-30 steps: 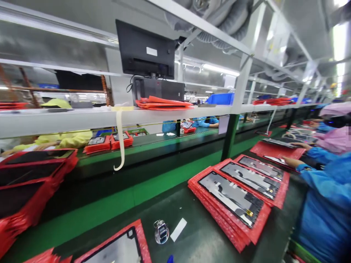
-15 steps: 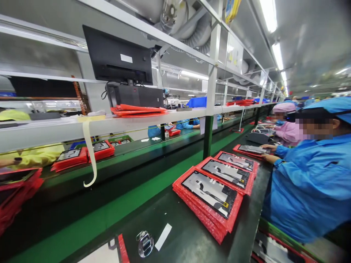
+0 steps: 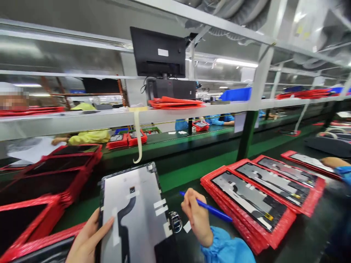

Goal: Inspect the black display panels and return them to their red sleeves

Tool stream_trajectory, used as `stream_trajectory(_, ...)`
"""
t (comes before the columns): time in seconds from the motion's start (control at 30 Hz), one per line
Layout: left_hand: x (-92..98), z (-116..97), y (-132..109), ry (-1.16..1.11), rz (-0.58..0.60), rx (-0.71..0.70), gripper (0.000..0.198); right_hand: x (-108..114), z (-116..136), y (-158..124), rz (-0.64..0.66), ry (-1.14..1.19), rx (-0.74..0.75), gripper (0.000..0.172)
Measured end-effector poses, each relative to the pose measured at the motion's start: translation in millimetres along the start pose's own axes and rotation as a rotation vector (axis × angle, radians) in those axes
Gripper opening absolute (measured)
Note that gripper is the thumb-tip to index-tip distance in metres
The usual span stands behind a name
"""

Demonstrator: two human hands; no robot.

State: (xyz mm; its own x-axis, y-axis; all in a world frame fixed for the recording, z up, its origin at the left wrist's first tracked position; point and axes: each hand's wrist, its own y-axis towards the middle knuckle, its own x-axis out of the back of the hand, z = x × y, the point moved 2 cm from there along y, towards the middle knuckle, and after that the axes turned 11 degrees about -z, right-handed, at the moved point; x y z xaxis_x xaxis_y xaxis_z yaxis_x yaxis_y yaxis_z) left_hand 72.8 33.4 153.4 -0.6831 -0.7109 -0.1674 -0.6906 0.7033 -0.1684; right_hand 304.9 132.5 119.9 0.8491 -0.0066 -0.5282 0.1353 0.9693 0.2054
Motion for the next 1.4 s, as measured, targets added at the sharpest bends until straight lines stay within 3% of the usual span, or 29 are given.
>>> stream_trajectory(0.07,-6.9,-12,-3,-0.074,0.026,0.052,0.062,-10,7,4,-0.013,0.03,0.019,0.054)
stream_trajectory(0.17,-11.2,-25,-6,-0.156,0.042,0.075,0.073,-23,8,6,-0.006,0.031,0.026,0.05)
stream_trajectory(0.37,0.6,-31,1,-0.224,-0.04,0.085,0.064,-46,7,4,-0.003,0.029,0.009,0.043)
stream_trajectory(0.53,19.1,-25,19,-0.275,-0.098,0.118,0.05,-61,11,0,0.002,0.195,-0.128,0.046)
stream_trajectory(0.7,34.2,-17,36,-0.262,-0.124,0.137,0.053,-68,1,-2,0.012,0.297,-0.252,0.043)
stream_trajectory(0.87,30.7,-15,34,-0.245,-0.105,0.157,0.063,-72,-9,-4,0.08,0.313,-0.294,0.034)
stream_trajectory(1.1,20.1,-22,14,-0.213,-0.08,0.052,0.073,-64,-11,-4,0.134,-0.1,-0.07,0.044)
stream_trajectory(1.2,18.8,-25,10,-0.202,-0.085,0.017,0.074,-63,-6,-6,0.247,-0.357,0.021,0.046)
stream_trajectory(1.4,12.9,-31,3,-0.171,-0.128,-0.047,0.076,-67,8,-12,0.43,-0.601,0.075,0.041)
